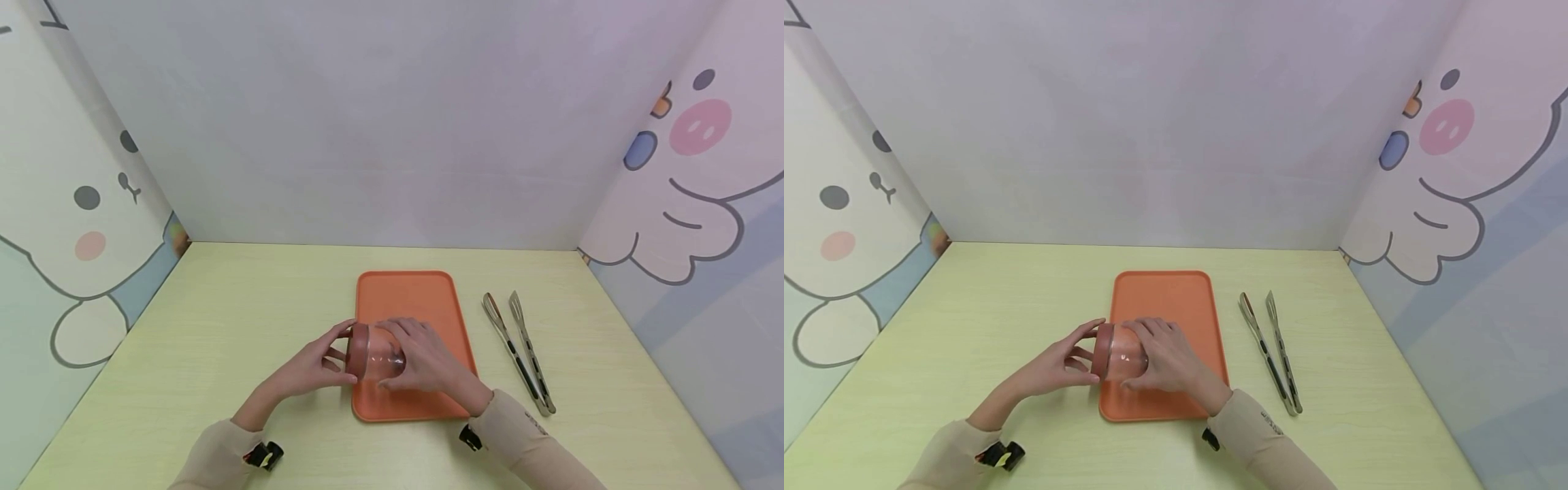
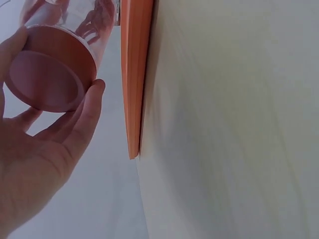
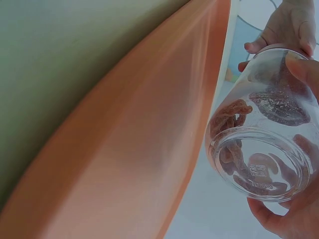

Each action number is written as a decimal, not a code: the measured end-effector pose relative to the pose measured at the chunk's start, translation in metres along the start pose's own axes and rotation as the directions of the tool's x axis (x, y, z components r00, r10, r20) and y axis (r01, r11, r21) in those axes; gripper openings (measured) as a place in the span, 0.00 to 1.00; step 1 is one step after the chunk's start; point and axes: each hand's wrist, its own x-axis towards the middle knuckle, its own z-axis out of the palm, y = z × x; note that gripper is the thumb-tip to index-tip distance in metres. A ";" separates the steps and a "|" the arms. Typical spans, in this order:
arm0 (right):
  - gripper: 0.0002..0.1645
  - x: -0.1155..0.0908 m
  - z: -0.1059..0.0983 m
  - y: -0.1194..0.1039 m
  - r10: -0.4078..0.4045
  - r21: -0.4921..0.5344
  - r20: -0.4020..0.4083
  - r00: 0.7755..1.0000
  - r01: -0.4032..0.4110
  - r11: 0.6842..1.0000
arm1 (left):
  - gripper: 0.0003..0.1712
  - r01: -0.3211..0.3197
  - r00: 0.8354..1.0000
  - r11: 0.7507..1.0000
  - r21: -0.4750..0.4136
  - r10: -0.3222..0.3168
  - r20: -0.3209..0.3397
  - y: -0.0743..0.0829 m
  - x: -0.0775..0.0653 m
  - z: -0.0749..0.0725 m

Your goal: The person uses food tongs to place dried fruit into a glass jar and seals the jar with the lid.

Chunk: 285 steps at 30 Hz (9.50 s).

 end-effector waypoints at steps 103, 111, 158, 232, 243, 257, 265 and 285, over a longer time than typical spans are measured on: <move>0.51 0.000 0.003 0.000 -0.029 -0.013 -0.023 0.999 0.029 1.000 | 0.33 0.199 0.970 0.974 -0.111 -0.212 -0.116 0.017 0.004 0.010; 0.51 0.000 0.002 0.001 -0.034 0.005 -0.033 0.999 0.034 0.999 | 0.35 0.169 0.973 0.985 -0.029 -0.171 -0.155 0.019 0.003 0.012; 0.53 -0.005 -0.004 0.007 0.056 0.465 -0.093 0.994 -0.007 0.885 | 0.33 0.008 0.996 0.998 -0.064 -0.014 -0.088 -0.002 -0.005 0.004; 0.36 0.015 -0.028 -0.030 0.172 0.860 0.007 0.985 -0.094 0.502 | 0.32 -0.069 0.987 0.997 0.017 0.071 -0.142 0.023 -0.008 -0.034; 0.35 0.029 -0.018 -0.036 0.214 0.876 0.050 0.976 -0.146 0.459 | 0.33 -0.047 0.989 0.998 0.037 0.052 -0.137 0.012 -0.013 -0.050; 0.34 0.053 -0.003 -0.037 0.197 0.898 0.052 0.979 -0.132 0.420 | 0.33 -0.081 0.990 0.996 0.040 0.085 -0.115 -0.020 -0.017 -0.076; 0.36 0.058 0.030 -0.024 0.196 0.896 0.075 0.978 -0.152 0.417 | 0.32 -0.093 0.992 0.995 0.033 0.095 -0.088 -0.030 -0.019 -0.082; 0.34 0.071 0.024 -0.039 0.221 0.903 0.122 0.968 -0.201 0.381 | 0.32 -0.093 0.994 0.995 -0.037 0.090 -0.060 -0.052 -0.021 -0.093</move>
